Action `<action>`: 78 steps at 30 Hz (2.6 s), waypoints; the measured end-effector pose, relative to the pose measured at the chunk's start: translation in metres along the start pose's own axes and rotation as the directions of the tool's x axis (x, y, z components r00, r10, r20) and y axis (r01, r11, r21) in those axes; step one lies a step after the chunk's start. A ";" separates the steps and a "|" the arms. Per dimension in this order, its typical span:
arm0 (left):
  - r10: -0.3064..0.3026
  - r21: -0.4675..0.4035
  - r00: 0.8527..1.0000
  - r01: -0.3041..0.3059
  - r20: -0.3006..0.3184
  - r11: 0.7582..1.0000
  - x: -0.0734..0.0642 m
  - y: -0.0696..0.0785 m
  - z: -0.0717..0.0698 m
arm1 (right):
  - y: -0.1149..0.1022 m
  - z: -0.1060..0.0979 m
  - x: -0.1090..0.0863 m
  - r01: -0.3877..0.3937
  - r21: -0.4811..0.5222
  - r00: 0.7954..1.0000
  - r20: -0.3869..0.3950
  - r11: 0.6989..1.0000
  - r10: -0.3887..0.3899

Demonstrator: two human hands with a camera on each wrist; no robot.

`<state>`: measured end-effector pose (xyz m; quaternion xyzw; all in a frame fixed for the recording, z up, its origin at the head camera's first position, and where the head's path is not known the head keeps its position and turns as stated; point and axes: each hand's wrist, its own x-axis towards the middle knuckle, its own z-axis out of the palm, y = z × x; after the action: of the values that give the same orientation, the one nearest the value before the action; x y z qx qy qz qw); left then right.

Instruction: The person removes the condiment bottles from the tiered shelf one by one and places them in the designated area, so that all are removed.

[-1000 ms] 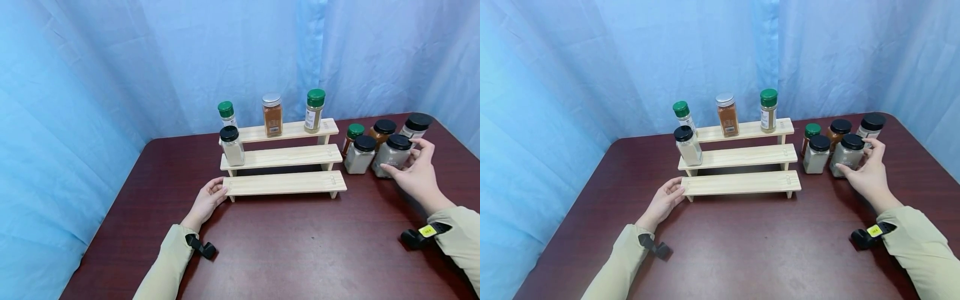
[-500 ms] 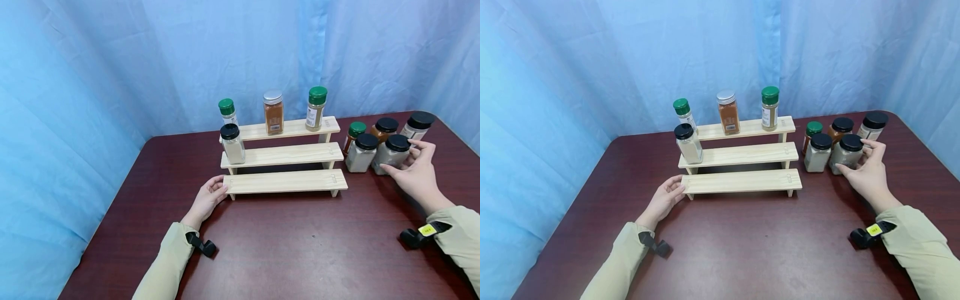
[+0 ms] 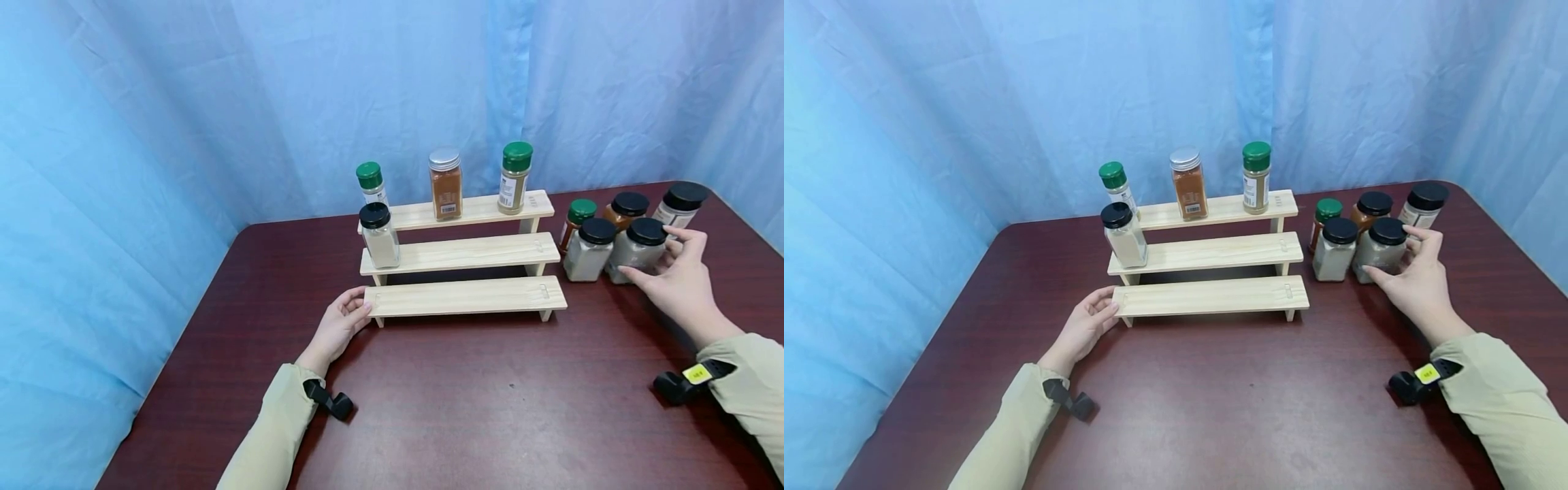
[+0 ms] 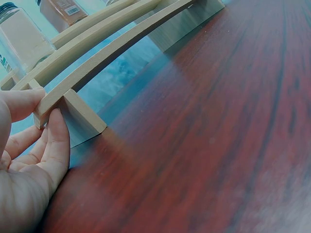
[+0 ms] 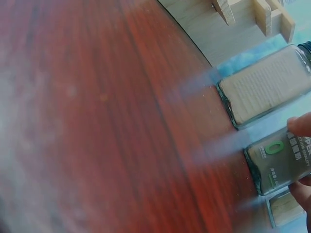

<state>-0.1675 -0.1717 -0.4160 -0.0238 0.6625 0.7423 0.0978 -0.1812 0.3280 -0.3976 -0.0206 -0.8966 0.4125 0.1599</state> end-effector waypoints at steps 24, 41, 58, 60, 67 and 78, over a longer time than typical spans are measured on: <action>0.004 -0.011 1.000 -0.004 0.013 1.000 0.001 -0.002 -0.002 | 0.046 -0.016 0.018 0.013 -0.100 0.994 -0.107 0.995 -0.024; -0.003 0.001 1.000 0.003 0.003 1.000 0.002 -0.003 -0.002 | -0.035 -0.024 -0.013 0.179 0.148 0.977 -0.147 0.973 -0.158; 0.003 -0.006 1.000 -0.003 0.014 1.000 0.002 -0.002 -0.002 | -0.068 0.023 -0.027 0.270 0.291 0.956 0.030 0.918 -0.291; 0.001 -0.008 1.000 -0.001 0.012 1.000 0.002 -0.003 -0.002 | -0.076 0.027 -0.029 0.275 0.315 0.952 0.039 0.908 -0.302; -0.006 -0.014 1.000 0.006 0.003 1.000 0.001 -0.004 -0.002 | -0.099 0.037 -0.035 0.275 0.270 0.948 0.085 0.923 -0.307; 0.003 -0.002 1.000 -0.003 0.009 1.000 0.002 0.000 -0.001 | -0.117 0.063 -0.031 0.266 0.342 0.934 0.139 0.901 -0.328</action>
<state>-0.1696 -0.1724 -0.4168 -0.0195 0.6613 0.7433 0.0994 -0.1596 0.1995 -0.3572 0.1831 -0.8221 0.5221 0.1347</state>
